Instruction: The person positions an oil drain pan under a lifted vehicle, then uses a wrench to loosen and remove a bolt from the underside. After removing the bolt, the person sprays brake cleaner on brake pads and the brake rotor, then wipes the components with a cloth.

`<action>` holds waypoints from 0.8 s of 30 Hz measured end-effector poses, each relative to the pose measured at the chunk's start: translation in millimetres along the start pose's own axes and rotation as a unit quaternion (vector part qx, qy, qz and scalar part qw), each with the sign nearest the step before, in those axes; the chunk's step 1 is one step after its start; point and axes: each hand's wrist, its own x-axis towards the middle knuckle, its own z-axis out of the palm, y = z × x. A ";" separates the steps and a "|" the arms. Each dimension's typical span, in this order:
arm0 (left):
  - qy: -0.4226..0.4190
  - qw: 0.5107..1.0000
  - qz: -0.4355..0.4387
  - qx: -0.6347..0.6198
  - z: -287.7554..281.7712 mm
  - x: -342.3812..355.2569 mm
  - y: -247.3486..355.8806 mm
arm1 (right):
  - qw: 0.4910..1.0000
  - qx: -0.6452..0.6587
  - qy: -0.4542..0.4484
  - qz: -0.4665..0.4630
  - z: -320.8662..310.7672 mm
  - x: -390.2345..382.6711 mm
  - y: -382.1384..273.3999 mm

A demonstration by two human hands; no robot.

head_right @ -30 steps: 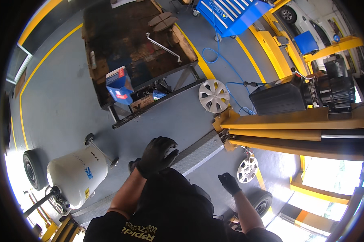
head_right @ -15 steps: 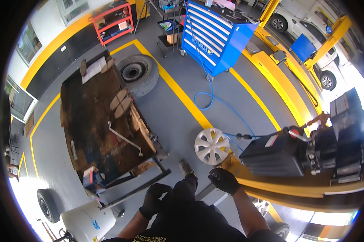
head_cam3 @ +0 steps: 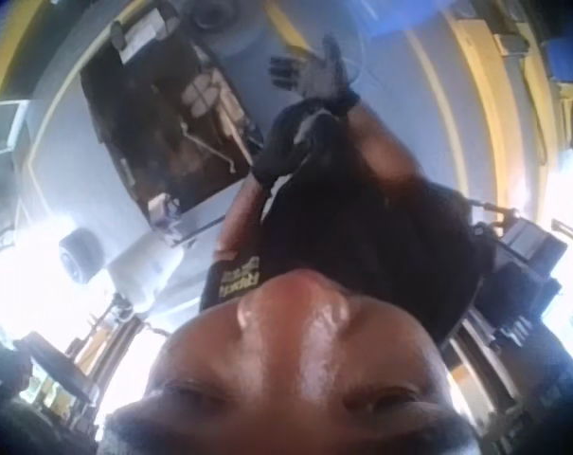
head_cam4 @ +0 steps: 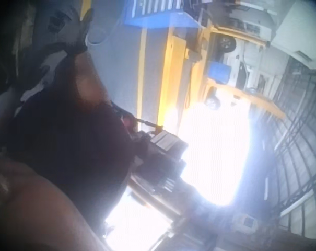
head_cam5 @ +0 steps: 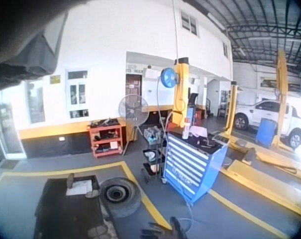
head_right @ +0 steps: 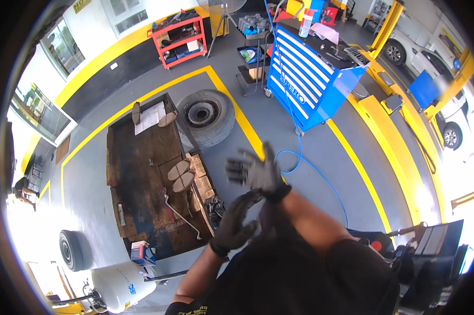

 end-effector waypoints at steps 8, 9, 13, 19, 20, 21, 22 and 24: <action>0.104 0.980 -0.157 -0.063 -8.1 129.0 -140.1 | 0.968 0.102 -0.200 -0.115 -73.3 154.1 -219.0; 0.101 0.977 -0.179 -0.052 -8.5 151.1 -171.2 | 0.967 0.093 -0.205 -0.116 -97.2 183.9 -243.0; 0.193 0.917 -0.340 -0.074 -3.4 223.0 -331.5 | 0.953 -0.264 -0.061 -0.138 -191.1 299.3 -326.9; 0.282 0.654 -0.692 -0.118 -6.5 236.6 -507.4 | 0.918 -0.370 0.145 -0.016 -259.8 343.0 -485.2; 0.229 0.574 -0.781 -0.094 -15.2 238.2 -519.6 | 0.899 -0.388 0.203 -0.018 -263.4 349.9 -512.8; 0.183 0.564 -0.800 -0.094 -20.3 241.8 -528.7 | 0.882 -0.391 0.262 -0.026 -271.5 352.8 -539.3; 0.156 0.556 -0.812 -0.091 -23.6 252.0 -540.1 | 0.875 -0.383 0.293 -0.047 -280.8 355.9 -561.9; 0.115 0.559 -0.817 -0.084 -33.2 288.3 -567.9 | 0.770 -0.506 0.317 -0.222 -302.8 373.2 -611.2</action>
